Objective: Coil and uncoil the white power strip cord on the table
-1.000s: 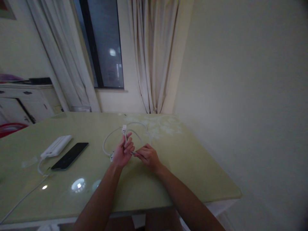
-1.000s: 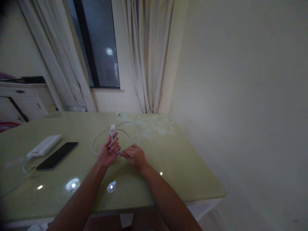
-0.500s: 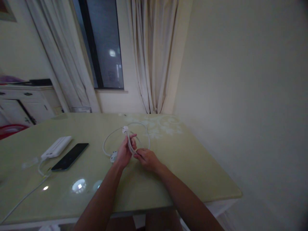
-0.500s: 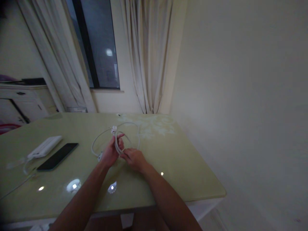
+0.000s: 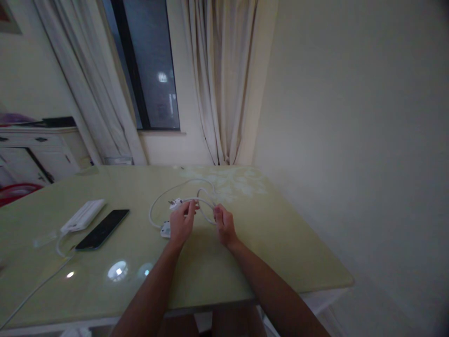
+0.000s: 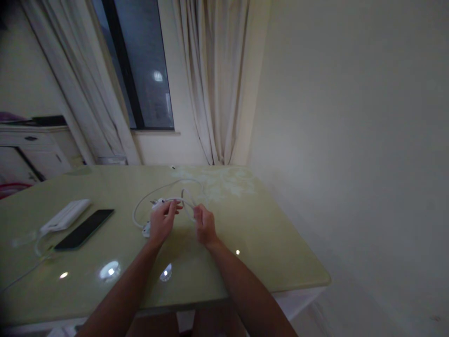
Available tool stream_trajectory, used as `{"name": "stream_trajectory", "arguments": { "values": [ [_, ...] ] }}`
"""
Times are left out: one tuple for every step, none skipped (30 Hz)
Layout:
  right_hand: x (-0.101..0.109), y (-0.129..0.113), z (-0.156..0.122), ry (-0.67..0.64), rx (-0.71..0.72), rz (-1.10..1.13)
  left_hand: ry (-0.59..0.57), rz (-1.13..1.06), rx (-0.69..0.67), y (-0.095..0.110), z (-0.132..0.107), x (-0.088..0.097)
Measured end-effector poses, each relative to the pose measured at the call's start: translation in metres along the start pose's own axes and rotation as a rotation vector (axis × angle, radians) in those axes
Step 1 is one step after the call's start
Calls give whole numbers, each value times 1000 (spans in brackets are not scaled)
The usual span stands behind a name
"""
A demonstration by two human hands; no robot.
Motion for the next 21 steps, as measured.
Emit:
{"name": "stream_trajectory", "arguments": {
  "values": [
    [1, 1, 0, 42, -13, 35, 16, 19, 11, 2, -2, 0],
    [2, 1, 0, 80, -21, 62, 35, 29, 23, 3, -3, 0],
    [2, 1, -1, 110, -25, 79, 57, 37, 31, 3, -4, 0],
    [2, 1, -2, 126, -22, 86, 86, 41, 35, 3, -5, -1],
    [1, 0, -4, 126, -14, 82, 115, 39, 32, 2, -5, -1],
    [0, -1, -6, 111, -3, 69, 140, 40, 20, 2, -5, -1],
    [-2, -3, -9, 81, 12, 47, 161, 43, -2, 2, -5, -2],
    [-4, -5, -12, 41, 31, 19, 174, 48, -42, 2, -5, -3],
    [-7, -7, -14, -7, 54, -13, 177, 54, -99, 3, -5, -3],
    [-9, -9, -17, -55, 80, -46, 170, 62, -170, 4, -5, -4],
    [-12, -10, -19, -103, 110, -78, 156, 73, -242, 5, -6, -6],
    [-14, -12, -20, -149, 142, -107, 145, 82, -303, 5, -6, -6],
    [-16, -13, -21, -187, 175, -134, 137, 83, -347, 5, -6, -7],
    [-17, -13, -22, -216, 205, -160, 135, 77, -373, 5, -7, -7],
    [-18, -13, -23, -234, 235, -187, 137, 61, -383, 4, -7, -8],
    [-19, -12, -23, -238, 264, -216, 141, 36, -384, 3, -7, -8],
    [-19, -12, -23, -228, 293, -246, 143, 2, -378, 3, -7, -8],
    [-19, -11, -23, -205, 325, -277, 146, -40, -367, 3, -7, -8],
    [-19, -11, -24, -179, 360, -305, 149, -87, -351, 3, -7, -9],
    [-20, -11, -24, -155, 398, -328, 155, -134, -330, 3, -7, -10],
    [-20, -11, -25, -138, 437, -344, 165, -179, -303, 4, -8, -11]
  ]
}}
Point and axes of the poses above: each hand's wrist, its own z-axis towards the middle knuckle, its own x-axis out of the back of the hand, y = z × x, the point moved 3 cm from there along z, towards the middle knuckle, and after that the axes turned 6 degrees about z, right-handed, at the moved point
